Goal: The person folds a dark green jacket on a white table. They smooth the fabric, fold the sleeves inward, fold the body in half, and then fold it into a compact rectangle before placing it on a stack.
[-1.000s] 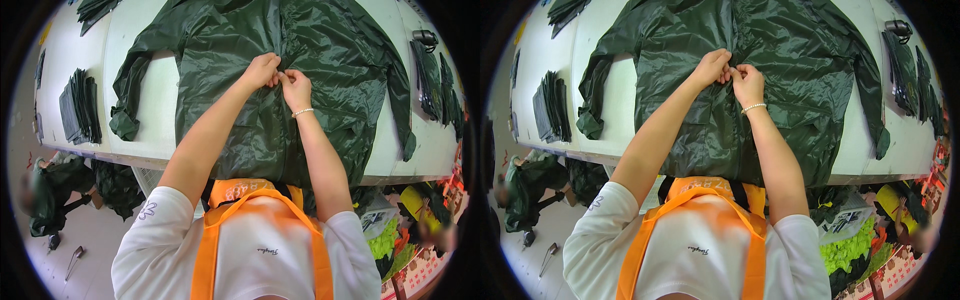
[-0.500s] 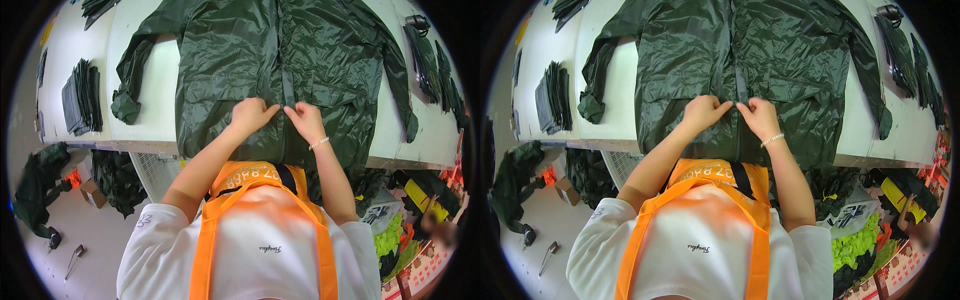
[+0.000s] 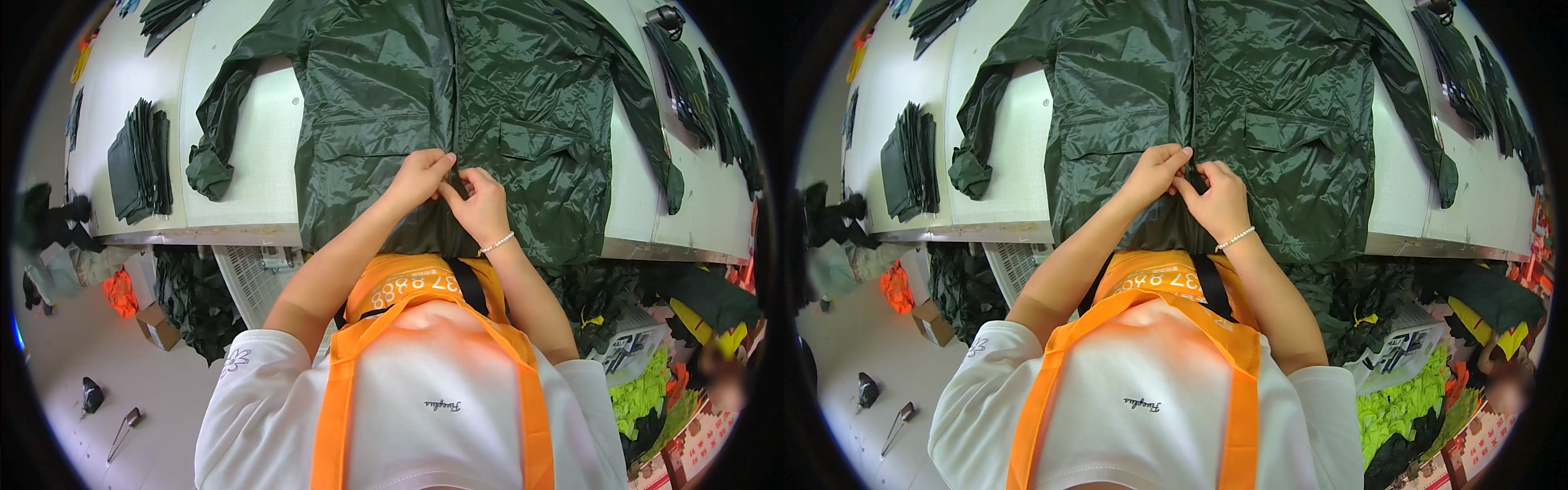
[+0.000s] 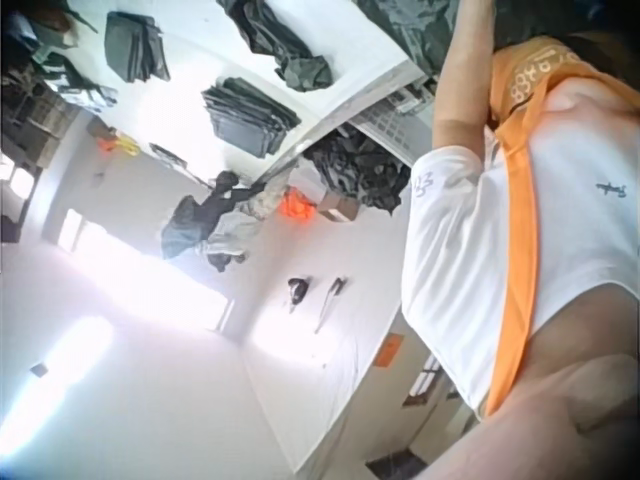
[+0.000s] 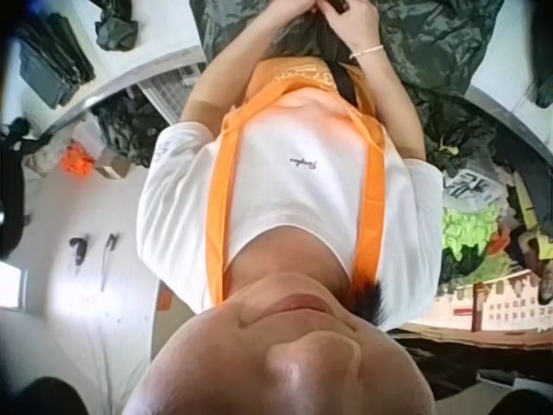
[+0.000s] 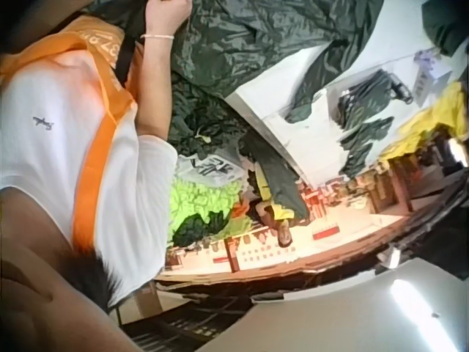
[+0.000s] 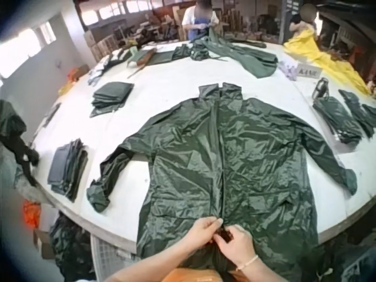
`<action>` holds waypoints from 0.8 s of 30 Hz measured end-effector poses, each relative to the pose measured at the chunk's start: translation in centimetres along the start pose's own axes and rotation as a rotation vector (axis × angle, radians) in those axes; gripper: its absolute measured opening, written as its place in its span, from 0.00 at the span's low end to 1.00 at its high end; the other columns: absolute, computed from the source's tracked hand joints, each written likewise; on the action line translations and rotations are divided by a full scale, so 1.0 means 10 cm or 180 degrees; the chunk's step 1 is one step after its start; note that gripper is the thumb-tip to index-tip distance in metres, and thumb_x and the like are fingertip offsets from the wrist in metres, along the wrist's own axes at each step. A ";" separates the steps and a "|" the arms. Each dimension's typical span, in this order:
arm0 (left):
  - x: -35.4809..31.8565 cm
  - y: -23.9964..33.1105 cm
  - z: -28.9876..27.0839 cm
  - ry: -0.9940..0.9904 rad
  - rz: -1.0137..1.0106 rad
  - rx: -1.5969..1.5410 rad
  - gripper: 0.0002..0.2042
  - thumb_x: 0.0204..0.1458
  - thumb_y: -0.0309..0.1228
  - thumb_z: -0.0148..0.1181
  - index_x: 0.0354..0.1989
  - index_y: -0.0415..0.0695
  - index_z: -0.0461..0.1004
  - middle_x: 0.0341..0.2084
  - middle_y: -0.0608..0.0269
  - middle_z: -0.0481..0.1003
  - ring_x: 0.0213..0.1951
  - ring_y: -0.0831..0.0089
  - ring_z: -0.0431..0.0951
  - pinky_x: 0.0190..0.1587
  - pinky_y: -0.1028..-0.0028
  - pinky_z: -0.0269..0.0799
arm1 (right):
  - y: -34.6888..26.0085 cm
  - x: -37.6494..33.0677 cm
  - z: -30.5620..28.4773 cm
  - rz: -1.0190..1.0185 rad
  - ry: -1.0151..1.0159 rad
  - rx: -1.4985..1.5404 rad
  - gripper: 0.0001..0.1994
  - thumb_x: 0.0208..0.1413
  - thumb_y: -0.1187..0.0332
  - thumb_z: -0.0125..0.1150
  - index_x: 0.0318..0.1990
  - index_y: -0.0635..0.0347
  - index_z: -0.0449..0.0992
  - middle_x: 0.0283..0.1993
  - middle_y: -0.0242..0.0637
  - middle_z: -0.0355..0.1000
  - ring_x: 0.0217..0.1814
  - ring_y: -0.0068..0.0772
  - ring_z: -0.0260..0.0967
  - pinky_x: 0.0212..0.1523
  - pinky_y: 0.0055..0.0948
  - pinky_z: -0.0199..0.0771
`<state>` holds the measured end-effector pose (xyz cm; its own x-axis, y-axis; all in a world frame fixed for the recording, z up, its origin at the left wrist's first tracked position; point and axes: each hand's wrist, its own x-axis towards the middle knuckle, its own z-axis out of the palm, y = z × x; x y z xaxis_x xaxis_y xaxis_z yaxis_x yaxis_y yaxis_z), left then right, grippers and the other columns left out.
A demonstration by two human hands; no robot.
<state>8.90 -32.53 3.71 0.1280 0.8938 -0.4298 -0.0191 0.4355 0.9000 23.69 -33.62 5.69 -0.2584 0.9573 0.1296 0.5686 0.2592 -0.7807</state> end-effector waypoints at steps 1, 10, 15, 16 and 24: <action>-0.02 0.01 0.00 -0.0002 0.0048 -0.0109 0.15 0.59 0.37 0.50 0.23 0.42 0.67 0.15 0.67 0.69 0.14 0.82 0.67 0.17 0.82 0.59 | -0.01 0.00 0.01 0.0218 -0.0041 0.0170 0.07 0.48 0.74 0.63 0.28 0.68 0.72 0.25 0.39 0.69 0.20 0.27 0.66 0.23 0.24 0.65; -0.53 -0.14 -0.18 0.1112 0.1939 0.2585 0.23 0.47 0.34 0.61 0.52 0.42 0.65 0.45 0.56 0.72 0.50 0.55 0.68 0.53 0.58 0.59 | 0.22 -0.06 -0.14 0.0295 0.0014 0.0045 0.07 0.52 0.69 0.61 0.31 0.66 0.74 0.28 0.39 0.72 0.31 0.38 0.71 0.35 0.31 0.70; -0.75 -0.59 -0.54 0.1132 0.1011 0.3746 0.33 0.49 0.46 0.57 0.64 0.50 0.58 0.63 0.54 0.55 0.65 0.48 0.48 0.65 0.51 0.41 | 1.12 -0.36 -0.73 0.0960 -0.0040 -0.2343 0.32 0.58 0.51 0.50 0.68 0.47 0.50 0.72 0.53 0.35 0.74 0.60 0.29 0.66 0.60 0.32; -0.71 -0.60 -0.56 0.1170 0.1029 0.3828 0.33 0.50 0.47 0.56 0.64 0.50 0.57 0.63 0.54 0.56 0.65 0.48 0.49 0.65 0.51 0.41 | 1.23 -0.34 -0.76 0.0896 -0.0040 -0.2376 0.32 0.59 0.49 0.48 0.69 0.46 0.49 0.72 0.53 0.34 0.74 0.60 0.28 0.66 0.61 0.31; 0.25 -0.30 -0.77 0.1937 0.1685 0.4102 0.32 0.50 0.50 0.55 0.63 0.50 0.59 0.61 0.54 0.59 0.62 0.48 0.55 0.63 0.51 0.47 | 1.72 0.93 -0.67 0.0545 0.0353 -0.2531 0.33 0.58 0.40 0.41 0.69 0.36 0.47 0.73 0.48 0.36 0.75 0.53 0.29 0.67 0.60 0.28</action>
<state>1.62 -30.76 -0.59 -0.0374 0.9595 0.2792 0.9636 -0.0395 0.2645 36.27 -19.44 -2.45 -0.0628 0.9881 0.1403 0.9876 0.0818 -0.1340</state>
